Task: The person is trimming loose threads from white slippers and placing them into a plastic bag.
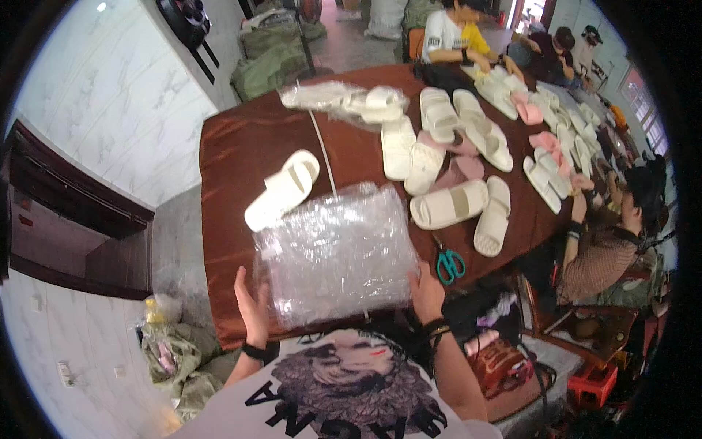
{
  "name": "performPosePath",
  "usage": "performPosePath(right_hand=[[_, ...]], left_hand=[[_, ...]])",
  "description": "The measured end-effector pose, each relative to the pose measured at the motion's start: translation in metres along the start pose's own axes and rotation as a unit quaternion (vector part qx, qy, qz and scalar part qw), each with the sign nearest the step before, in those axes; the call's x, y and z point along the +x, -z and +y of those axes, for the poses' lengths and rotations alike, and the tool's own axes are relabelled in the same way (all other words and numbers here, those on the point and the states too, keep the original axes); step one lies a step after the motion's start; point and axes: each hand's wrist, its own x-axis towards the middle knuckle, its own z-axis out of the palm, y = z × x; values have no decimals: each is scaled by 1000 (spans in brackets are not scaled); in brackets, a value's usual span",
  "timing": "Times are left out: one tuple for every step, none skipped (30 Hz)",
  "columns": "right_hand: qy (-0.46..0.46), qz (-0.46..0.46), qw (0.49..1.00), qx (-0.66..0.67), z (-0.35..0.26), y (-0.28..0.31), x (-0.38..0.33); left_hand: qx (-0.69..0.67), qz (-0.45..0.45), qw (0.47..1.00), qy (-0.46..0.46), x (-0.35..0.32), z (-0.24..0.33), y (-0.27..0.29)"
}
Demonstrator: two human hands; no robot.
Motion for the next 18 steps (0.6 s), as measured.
performPosePath(right_hand=[[40,54,998,-21,-5,6,-3],[84,104,990,-41,-9,9,-4],[102,100,987,-73,-17,15,-3],[115,106,985,-71,-29,18,5],[198,103,970,-100,-42,19,5],[280,98,946,-129,-52,19,6],[303,65,941,-136,-55,11,14],[304,63,940,-139,-63,8,19],[311,53,936,-153,-71,-2,29],[320,51,931,-170,-75,-10,34],[303,28,936,-178,-69,-24,40],[308,17,935,-178,-66,-29,37],[280,-43,947,-149,-63,-32,36],[254,-100,955,-118,-66,-33,40],[254,-106,954,-118,-68,-33,44],[280,-76,946,-141,-73,-29,42],[306,-47,937,-164,-76,-27,40],[304,-55,937,-162,-70,-34,42]], left_hand=[[98,-65,991,-66,3,20,0],[201,-123,964,-124,2,44,-3],[208,-183,947,-165,1,61,-11],[217,-244,923,-202,-1,73,-21],[213,-277,903,-251,-2,80,-30],[209,-311,878,-297,0,85,-42],[209,-309,879,-297,2,92,-53],[190,-316,873,-320,5,100,-65],[177,-331,866,-329,10,97,-77],[178,-333,869,-320,12,86,-88],[175,-320,878,-311,12,71,-102],[171,-307,887,-299,10,55,-111],[220,-325,874,-286,12,42,-115],[220,-327,875,-281,13,35,-111],[234,-336,870,-274,15,27,-106],[246,-347,865,-265,11,20,-100],[272,-360,856,-251,9,16,-97],[273,-366,855,-246,7,12,-96]])
